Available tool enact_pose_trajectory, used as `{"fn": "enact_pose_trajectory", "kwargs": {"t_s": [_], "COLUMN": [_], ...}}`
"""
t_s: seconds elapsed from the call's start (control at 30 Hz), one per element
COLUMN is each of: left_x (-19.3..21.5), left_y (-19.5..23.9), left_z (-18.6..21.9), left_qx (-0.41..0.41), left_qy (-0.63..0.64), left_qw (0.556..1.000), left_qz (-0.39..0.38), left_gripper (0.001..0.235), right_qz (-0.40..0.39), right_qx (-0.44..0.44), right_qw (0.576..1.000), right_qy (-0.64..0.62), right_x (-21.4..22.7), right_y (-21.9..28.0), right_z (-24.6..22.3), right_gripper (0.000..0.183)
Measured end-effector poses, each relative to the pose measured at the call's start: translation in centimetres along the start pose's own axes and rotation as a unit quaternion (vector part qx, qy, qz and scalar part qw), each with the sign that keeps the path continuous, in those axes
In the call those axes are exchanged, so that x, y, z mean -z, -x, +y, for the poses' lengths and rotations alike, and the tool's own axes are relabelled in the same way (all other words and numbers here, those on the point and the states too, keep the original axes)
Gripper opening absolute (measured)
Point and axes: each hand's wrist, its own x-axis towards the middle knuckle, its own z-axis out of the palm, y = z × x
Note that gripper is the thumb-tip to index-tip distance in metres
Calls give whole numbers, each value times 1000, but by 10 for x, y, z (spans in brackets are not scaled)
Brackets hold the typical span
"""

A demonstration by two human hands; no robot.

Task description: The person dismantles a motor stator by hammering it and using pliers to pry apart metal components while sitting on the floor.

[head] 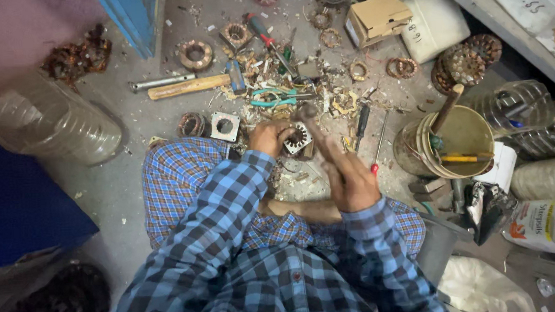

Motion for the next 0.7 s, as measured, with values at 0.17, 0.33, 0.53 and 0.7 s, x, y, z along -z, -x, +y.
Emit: {"fn": "enact_pose_trajectory", "kwargs": {"t_s": [0.17,0.33,0.53,0.7], "left_x": [12,20,-6,-26], "left_y": [-3,1,0,11], "left_z": [18,7,-33,-48], "left_qx": [-28,14,217,274], "left_qy": [51,85,19,46], "left_qw": [995,981,970,960], "left_qz": [85,173,110,41], "left_gripper": [22,22,27,35], "right_qz": [14,-86,-252,-181], "right_qx": [-68,-235,-345,-183], "right_qw": [997,953,861,950], "right_qy": [44,171,277,176], "right_x": [18,6,-45,-78], "right_y": [12,28,46,41], "right_z": [10,56,111,112], "right_gripper": [49,45,43,59]}}
